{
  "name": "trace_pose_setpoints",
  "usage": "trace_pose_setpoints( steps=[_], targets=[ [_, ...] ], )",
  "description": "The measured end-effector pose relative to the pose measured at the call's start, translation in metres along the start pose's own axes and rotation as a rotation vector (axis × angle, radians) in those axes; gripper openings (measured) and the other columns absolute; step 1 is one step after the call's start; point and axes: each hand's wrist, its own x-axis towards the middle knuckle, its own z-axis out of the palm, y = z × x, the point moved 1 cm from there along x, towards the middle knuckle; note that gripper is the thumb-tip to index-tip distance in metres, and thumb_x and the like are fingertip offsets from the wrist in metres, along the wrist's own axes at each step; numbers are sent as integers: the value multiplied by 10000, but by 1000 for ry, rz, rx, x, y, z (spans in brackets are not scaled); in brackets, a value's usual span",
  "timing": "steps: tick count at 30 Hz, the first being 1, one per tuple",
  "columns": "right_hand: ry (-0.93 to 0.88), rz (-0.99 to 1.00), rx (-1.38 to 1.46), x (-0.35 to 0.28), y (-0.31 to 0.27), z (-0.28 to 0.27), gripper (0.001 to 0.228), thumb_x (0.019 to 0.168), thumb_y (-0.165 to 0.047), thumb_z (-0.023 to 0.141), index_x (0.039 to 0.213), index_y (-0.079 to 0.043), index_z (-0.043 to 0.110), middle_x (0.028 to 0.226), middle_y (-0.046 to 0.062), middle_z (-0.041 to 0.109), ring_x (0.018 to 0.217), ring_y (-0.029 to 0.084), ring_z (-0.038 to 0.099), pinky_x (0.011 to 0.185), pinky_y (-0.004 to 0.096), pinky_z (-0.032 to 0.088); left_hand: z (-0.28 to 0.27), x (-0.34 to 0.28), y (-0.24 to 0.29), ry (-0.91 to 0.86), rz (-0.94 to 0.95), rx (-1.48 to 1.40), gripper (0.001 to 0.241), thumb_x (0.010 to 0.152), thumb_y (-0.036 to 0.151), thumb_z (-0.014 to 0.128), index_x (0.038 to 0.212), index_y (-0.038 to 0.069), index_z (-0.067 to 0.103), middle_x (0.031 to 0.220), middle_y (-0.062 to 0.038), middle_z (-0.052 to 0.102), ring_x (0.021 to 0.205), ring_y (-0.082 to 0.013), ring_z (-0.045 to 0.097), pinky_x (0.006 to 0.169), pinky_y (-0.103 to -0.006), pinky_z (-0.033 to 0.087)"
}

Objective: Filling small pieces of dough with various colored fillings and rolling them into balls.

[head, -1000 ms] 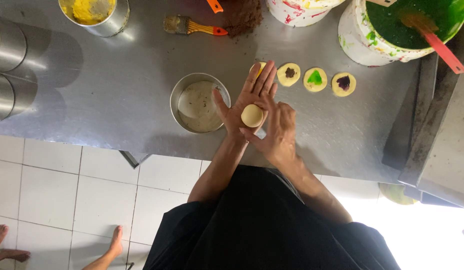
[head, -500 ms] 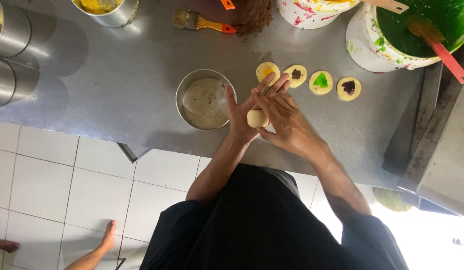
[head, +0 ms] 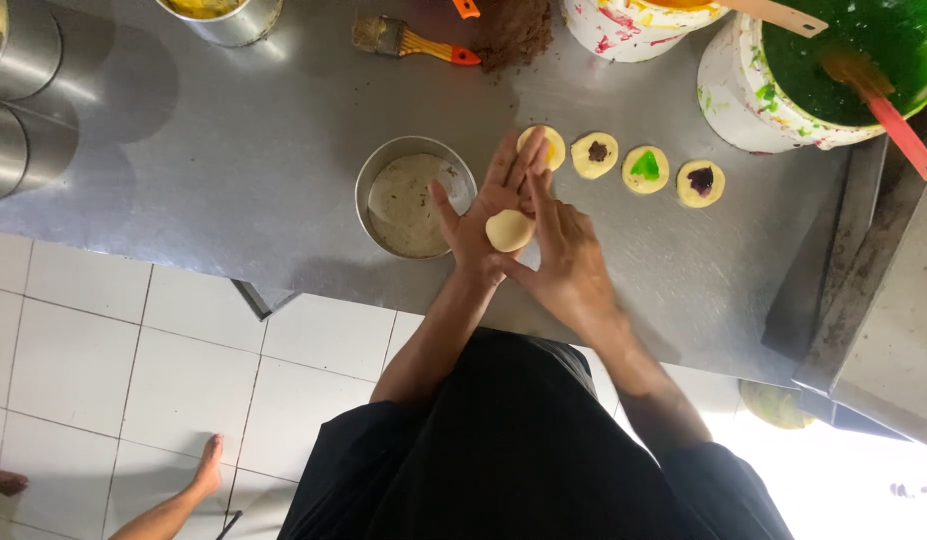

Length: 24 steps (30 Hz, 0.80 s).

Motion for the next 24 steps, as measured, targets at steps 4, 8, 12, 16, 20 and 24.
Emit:
trace_pose_setpoints(
  steps=[4, 8, 12, 16, 20, 24],
  targets=[
    [168, -139, -26, 1, -7, 12, 1140, 757, -238, 930, 1604, 47, 222, 1324, 244, 617, 1134, 357, 679, 994, 494, 549, -9, 5, -1, -33, 142, 309, 1212, 864, 939, 199, 1692, 61, 96, 1767, -201, 94, 1665, -301, 83, 1372, -417, 96],
    [129, -34, 89, 7, -18, 8, 1002, 780, -97, 883, 1599, -24, 310, 1411, 275, 627, 1161, 362, 684, 955, 444, 578, -7, 2, 5, -100, 215, 327, 1187, 870, 911, 209, 1700, 72, 85, 1783, -195, 72, 1687, -299, 31, 1393, -447, 12],
    [-64, 232, 512, 21, -9, 6, 858, 814, -73, 793, 1554, -78, 359, 1132, 127, 751, 1025, 208, 743, 927, 350, 596, 11, -7, 24, -71, 189, 419, 1189, 875, 922, 226, 1713, 94, 70, 1788, -187, 72, 1691, -288, 4, 1384, -451, -39],
    [-92, 174, 655, 39, -10, 9, 703, 840, -75, 787, 1459, -68, 453, 1110, 96, 724, 1008, 175, 696, 880, 313, 562, 5, -18, 65, 7, 312, 663, 1113, 913, 878, 260, 1679, 70, 240, 1772, -162, 195, 1686, -264, 105, 1356, -405, 24],
    [-182, -48, 442, 66, -20, 18, 422, 855, -63, 767, 1264, -55, 664, 1229, 101, 687, 1119, 239, 687, 959, 357, 571, -22, -46, 115, 278, 817, 1207, 579, 1115, 466, 510, 1479, 20, 574, 1478, -167, 575, 1405, -294, 522, 1203, -446, 418],
    [-263, -196, 280, 91, -15, 64, 399, 879, -102, 755, 1271, -63, 687, 1280, 131, 627, 1192, 325, 622, 987, 418, 531, -9, -65, 145, 642, 948, 1738, 329, 1057, 75, 549, 1379, 45, 610, 1392, -109, 646, 1282, -231, 614, 972, -355, 534]
  ],
)
